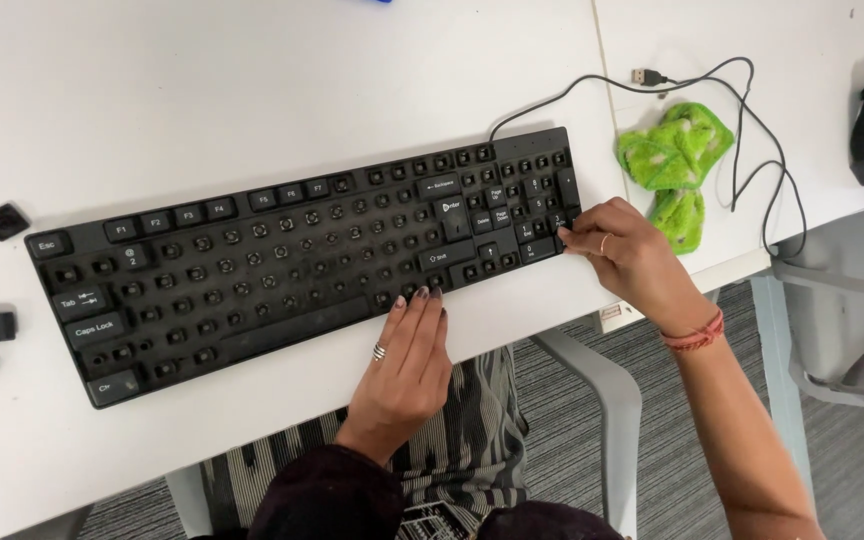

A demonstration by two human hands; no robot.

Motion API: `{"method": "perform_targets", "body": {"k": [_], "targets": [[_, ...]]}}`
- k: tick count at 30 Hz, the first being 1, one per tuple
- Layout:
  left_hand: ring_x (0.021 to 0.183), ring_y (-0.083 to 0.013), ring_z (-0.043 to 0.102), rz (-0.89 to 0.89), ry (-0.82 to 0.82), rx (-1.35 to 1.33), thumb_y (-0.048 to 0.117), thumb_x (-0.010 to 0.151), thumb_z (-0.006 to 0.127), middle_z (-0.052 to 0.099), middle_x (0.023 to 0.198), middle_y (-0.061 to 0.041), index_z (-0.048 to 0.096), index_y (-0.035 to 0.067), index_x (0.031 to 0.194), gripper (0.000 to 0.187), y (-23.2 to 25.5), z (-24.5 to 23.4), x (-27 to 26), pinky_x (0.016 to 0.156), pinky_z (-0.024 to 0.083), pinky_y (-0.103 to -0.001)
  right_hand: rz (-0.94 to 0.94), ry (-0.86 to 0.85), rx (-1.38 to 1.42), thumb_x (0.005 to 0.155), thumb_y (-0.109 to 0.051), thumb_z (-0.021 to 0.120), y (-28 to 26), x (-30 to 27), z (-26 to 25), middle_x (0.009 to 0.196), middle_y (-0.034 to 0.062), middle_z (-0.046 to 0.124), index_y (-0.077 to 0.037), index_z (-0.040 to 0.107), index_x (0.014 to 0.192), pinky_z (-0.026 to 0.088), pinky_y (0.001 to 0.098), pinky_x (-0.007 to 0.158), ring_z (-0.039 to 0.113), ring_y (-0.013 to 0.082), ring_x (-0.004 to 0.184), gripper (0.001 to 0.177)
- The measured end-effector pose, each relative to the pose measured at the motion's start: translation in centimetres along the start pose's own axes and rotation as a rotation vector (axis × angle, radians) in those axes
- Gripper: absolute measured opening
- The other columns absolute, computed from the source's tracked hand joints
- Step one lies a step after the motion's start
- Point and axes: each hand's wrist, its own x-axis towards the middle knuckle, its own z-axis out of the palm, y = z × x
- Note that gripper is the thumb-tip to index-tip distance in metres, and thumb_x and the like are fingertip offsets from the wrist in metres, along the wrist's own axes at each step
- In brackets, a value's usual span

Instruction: Replacing keycaps on a mechanical keyboard.

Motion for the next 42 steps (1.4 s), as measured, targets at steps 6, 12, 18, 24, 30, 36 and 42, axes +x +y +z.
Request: {"method": "perform_targets", "body": {"k": [6,12,18,24,30,36,42], "targets": [[0.122,-0.0289,0.066,0.006,0.0,0.003,0.005,0.094,0.065,0.072,0.124,-0.02,0.075,-0.006,0.108,0.021,0.1,0.2,-0.2,0.113,0.05,-0.042,0.118,-0.12,-0.04,0.076,0.01,0.07,-1.3,1.5,-0.7,0.093,0.0061,0.072,-0.001,0.078,0.089,0.056,0.0364,0.079,0.066,0.0243,0.091,0.019],[0.123,-0.0304,0.066,0.008,-0.001,-0.01,0.007,0.093,0.065,0.071,0.125,-0.022,0.074,-0.008,0.109,0.024,0.4,0.3,-0.6,0.113,0.049,-0.043,0.158,-0.214,-0.106,0.074,0.014,0.067,-1.0,1.6,-0.4,0.093,0.0067,0.073,0.002,0.076,0.083,0.057,0.0368,0.08,0.066,0.0248,0.091,0.018],[0.123,-0.0321,0.065,0.022,-0.003,-0.009,0.006,0.091,0.065,0.07,0.124,-0.023,0.073,-0.009,0.109,0.025,0.2,0.4,-0.7,0.113,0.049,-0.045,0.09,-0.126,-0.053,0.072,0.012,0.07,-0.6,0.1,-0.7,0.092,0.0068,0.074,-0.002,0.079,0.088,0.058,0.0354,0.078,0.069,0.0242,0.091,0.023],[0.124,-0.0324,0.065,0.03,0.007,-0.009,0.006,0.093,0.065,0.07,0.125,-0.024,0.074,-0.009,0.111,0.025,0.3,0.4,-0.8,0.114,0.047,-0.045,0.283,0.248,0.018,0.085,0.004,0.079,0.0,-2.5,-0.1,0.098,0.0047,0.075,-0.007,0.079,0.096,0.058,0.0279,0.07,0.071,0.0175,0.084,0.015],[0.125,-0.0328,0.064,0.038,0.001,0.056,0.006,0.093,0.065,0.069,0.127,-0.024,0.073,-0.008,0.109,0.022,0.5,0.2,-0.7,0.116,0.047,-0.046,0.425,0.637,0.306,0.096,0.0,0.078,1.0,-1.6,5.4,0.101,0.008,0.072,-0.001,0.077,0.105,0.057,0.0236,0.07,0.067,0.0113,0.083,0.009],[0.125,-0.0342,0.063,-0.016,0.058,-0.013,0.004,0.093,0.065,0.067,0.127,-0.025,0.072,-0.011,0.109,0.023,0.8,0.3,-0.8,0.117,0.046,-0.047,0.584,0.905,0.637,0.112,-0.014,0.06,0.4,-1.6,8.2,0.101,0.009,0.073,0.0,0.072,0.114,0.045,0.0211,0.062,0.059,0.0097,0.078,0.019],[0.127,-0.0381,0.061,-0.066,0.073,-0.03,0.004,0.091,0.066,0.065,0.128,-0.029,0.071,-0.013,0.105,0.023,1.2,-0.3,-0.9,0.117,0.045,-0.051,0.343,0.798,0.305,0.126,-0.017,0.054,1.8,-3.1,9.3,0.104,0.0138,0.074,0.003,0.069,0.102,0.052,0.0296,0.078,0.068,0.0178,0.091,0.034]]}}
